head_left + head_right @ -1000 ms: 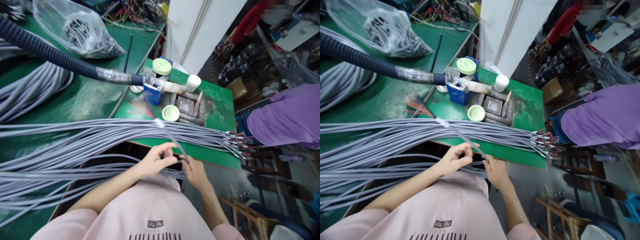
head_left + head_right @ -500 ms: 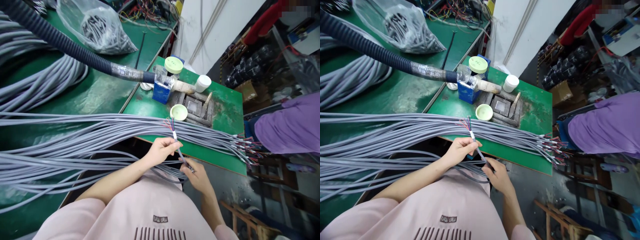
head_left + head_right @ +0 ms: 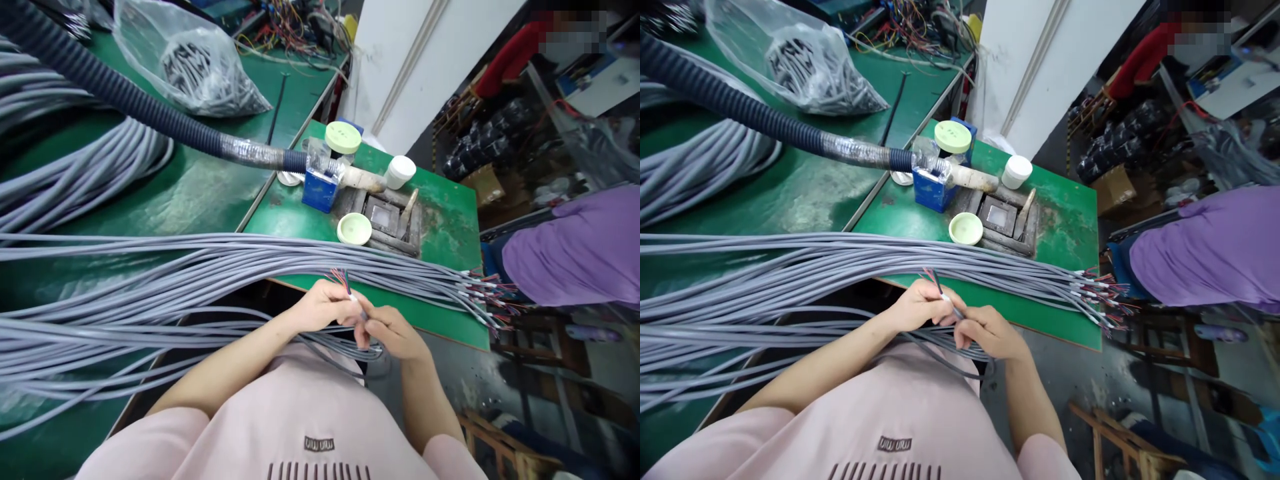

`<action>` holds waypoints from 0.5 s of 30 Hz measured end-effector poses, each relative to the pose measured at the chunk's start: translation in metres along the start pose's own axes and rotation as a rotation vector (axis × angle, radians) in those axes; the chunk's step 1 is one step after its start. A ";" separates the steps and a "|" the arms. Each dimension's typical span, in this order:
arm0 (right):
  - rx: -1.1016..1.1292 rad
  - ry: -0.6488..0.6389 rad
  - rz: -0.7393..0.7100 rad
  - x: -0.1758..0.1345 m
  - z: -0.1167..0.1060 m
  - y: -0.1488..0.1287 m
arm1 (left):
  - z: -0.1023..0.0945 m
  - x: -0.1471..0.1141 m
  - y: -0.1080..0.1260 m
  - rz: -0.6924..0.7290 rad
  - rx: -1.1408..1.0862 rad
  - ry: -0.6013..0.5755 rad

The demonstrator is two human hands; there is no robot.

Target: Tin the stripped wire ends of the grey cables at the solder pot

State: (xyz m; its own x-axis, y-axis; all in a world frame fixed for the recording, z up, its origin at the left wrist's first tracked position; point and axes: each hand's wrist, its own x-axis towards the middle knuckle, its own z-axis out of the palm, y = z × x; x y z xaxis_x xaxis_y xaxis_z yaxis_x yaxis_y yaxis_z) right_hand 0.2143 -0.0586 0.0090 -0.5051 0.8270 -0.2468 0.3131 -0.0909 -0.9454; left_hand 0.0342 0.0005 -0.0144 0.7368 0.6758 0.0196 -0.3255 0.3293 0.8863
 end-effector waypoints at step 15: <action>0.084 0.492 0.024 0.029 0.042 0.001 | -0.005 -0.007 -0.004 0.275 0.236 0.656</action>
State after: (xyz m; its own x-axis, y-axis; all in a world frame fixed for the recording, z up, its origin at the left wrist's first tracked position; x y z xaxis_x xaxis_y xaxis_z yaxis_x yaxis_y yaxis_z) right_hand 0.1659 -0.0579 -0.0082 -0.0525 0.9860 -0.1583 0.2436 -0.1410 -0.9596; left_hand 0.0272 -0.0025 -0.0209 0.1182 0.9922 0.0406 -0.2569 -0.0089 0.9664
